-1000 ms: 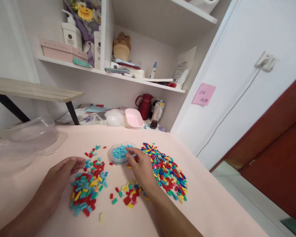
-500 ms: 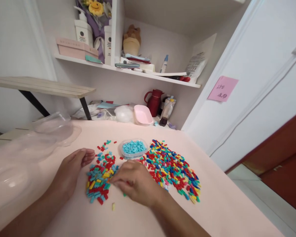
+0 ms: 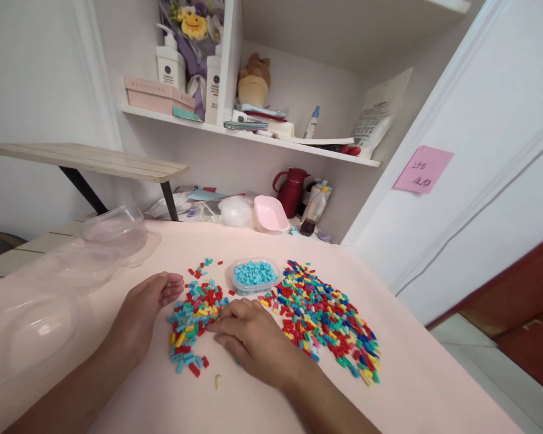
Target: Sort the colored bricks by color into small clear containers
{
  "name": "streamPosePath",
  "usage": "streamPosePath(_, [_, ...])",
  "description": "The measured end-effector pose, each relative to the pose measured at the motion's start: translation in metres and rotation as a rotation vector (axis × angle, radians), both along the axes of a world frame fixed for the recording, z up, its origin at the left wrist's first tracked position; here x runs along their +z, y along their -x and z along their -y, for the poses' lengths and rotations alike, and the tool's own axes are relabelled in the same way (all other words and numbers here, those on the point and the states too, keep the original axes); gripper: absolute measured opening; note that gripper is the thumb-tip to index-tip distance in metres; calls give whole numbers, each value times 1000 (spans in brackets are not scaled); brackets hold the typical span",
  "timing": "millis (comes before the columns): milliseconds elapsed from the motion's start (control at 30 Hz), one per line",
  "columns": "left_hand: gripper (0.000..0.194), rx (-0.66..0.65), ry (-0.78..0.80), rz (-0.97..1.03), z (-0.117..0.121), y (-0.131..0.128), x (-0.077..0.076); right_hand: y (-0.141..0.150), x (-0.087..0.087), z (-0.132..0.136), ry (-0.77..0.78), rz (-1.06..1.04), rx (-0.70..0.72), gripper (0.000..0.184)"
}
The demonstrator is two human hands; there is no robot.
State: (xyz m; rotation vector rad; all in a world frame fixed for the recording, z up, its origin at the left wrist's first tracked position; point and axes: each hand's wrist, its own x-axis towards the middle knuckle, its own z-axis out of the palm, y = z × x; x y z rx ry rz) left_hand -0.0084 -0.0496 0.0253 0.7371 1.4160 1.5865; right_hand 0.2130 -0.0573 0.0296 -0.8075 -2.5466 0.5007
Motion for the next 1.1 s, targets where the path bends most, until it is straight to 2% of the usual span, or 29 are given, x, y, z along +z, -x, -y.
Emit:
streamPosePath(133, [28,-9,1,-4,1,0,0,4,1,6,13,-53,38,26])
streamPosePath(267, [28,-21,0,9,2,-1,0,12,-3,14,30,5,187,31])
streamPosePath(333, [27,-21,-2,14,1,-1,0,13,-5,15,22,45,203,27])
streamPosePath(467, [27,-26,10,3,1,0,0,-2,5,7,63,122,139,18])
streamPosePath(600, [26,-29,27,-6,1,1,0,-29,21,-5,185,183,47,26])
streamPosePath(733, [26,-37,47,-4,0,2,0,-44,28,-13,224,174,-59,21])
streamPosePath(833, [27,-54,69,-5,-1,2,1,-40,24,-14,148,134,-188,23])
streamPosePath(900, [28,-51,79,-6,0,1,2,-32,17,-13,113,110,-225,26])
streamPosePath(1100, [28,-49,73,0,0,1,2,-14,-6,-14,43,37,-167,31])
